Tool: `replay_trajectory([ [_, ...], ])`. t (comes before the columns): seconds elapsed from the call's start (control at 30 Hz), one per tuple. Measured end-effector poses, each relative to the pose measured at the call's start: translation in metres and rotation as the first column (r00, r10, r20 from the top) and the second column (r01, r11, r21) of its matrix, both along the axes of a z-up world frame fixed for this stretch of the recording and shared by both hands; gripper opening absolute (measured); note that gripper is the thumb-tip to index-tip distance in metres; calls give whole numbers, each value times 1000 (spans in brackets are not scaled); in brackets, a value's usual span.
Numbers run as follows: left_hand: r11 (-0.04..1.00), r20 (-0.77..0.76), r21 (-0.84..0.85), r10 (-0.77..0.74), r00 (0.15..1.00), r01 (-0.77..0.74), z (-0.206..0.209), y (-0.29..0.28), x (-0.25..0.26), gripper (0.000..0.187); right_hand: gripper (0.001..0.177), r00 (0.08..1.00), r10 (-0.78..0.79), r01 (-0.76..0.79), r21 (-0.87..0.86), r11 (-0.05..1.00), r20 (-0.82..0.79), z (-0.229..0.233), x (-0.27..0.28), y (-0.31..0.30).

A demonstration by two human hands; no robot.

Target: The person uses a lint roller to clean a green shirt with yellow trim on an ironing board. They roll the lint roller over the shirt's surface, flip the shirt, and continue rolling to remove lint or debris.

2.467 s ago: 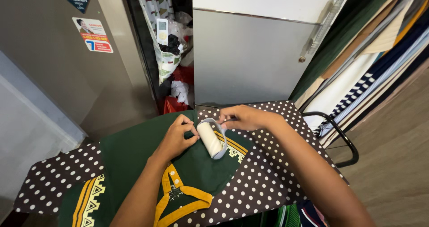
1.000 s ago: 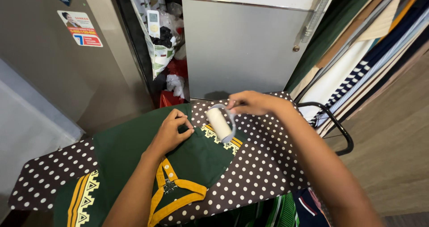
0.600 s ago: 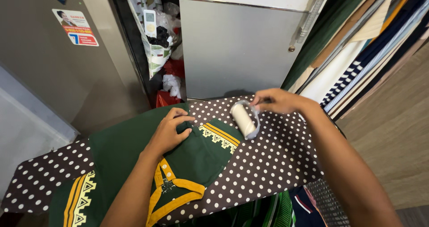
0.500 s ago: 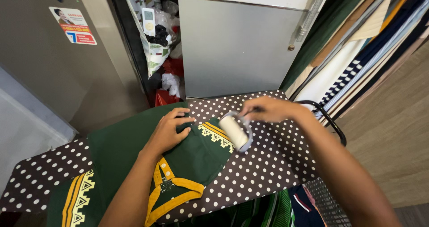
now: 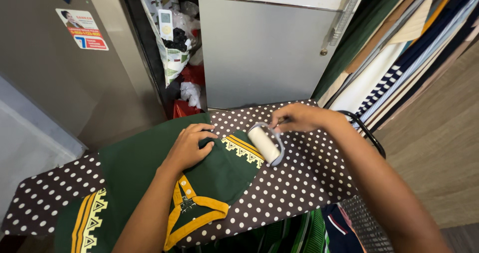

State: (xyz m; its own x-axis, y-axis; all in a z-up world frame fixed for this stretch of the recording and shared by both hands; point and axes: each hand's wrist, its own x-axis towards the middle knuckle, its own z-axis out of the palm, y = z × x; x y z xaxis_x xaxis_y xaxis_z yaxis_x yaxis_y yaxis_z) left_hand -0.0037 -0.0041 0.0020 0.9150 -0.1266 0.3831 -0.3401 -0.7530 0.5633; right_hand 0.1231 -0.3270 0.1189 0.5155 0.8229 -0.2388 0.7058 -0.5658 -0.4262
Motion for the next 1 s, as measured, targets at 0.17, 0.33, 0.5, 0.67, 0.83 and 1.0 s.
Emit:
replay_trajectory([
  [0.17, 999, 80, 48, -26, 996, 22, -1, -3, 1, 26, 23, 999, 8, -7, -11, 1000, 38, -4, 2, -7],
  [0.33, 997, 93, 58, -58, 994, 53, -3, 0, 0, 25, 26, 990, 136, -127, 171, 977, -43, -24, -27, 31],
  [0.5, 997, 70, 61, -44, 997, 40, -2, -3, -1, 23, 25, 988, 144, -130, 209, 969, -53, -29, -37, 36],
  [0.67, 996, 69, 75, -60, 996, 55, 2, -5, -2, 23, 26, 997, 58, -51, 138, 989, -45, -27, 0, -11],
  [0.83, 993, 61, 92, -86, 994, 80, 7, -6, -5, 27, 30, 981, -191, 193, 49, 980, -46, -33, 16, -56],
  [1.0, 994, 31, 57, -96, 995, 94, 6, -4, -6, 34, 31, 940, -333, 341, 179, 923, -74, -60, 9, -96],
])
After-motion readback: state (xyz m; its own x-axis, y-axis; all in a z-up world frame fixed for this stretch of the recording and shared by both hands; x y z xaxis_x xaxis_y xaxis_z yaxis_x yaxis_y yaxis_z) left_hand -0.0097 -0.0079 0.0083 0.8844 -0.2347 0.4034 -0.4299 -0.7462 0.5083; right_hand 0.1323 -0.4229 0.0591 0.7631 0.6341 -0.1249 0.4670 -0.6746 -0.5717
